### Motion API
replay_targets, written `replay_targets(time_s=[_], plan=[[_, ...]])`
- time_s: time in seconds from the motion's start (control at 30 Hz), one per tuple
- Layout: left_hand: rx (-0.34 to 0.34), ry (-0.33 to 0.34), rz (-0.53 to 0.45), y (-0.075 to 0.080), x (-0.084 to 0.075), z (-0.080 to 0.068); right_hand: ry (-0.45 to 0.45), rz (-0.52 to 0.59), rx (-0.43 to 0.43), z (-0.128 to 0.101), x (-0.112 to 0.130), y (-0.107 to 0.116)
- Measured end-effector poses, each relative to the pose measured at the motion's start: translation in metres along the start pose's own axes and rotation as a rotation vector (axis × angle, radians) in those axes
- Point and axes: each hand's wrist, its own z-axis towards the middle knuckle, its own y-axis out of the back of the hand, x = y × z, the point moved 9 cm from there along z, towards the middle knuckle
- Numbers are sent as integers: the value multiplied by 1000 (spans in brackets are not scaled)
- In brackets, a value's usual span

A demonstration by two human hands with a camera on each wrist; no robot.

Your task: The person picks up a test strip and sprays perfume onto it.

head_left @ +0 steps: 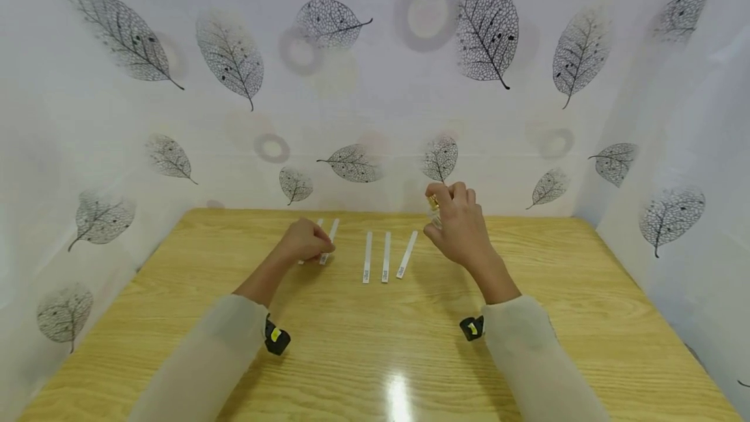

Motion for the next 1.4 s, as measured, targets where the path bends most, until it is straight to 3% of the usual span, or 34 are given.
replay_targets(time_s=[0.23,0.53,0.73,0.9,1.13,1.4], plan=[[27,-21,7,-19,-10,0,13,3,4,0,0,-2],[59,-45,100,-43,-26,-5,27,-11,12,2,3,-1],[120,-68,113,-57,-36,-10,33,-29,30,3,5,-3],[169,-40,85,-65,-36,-13,38,-42,64,4,5,-6],[145,41,47,-70,-27,-9,35,-46,89,4,7,-10],[119,73,132,-73,-28,-6,29,-51,107,4,6,-11]])
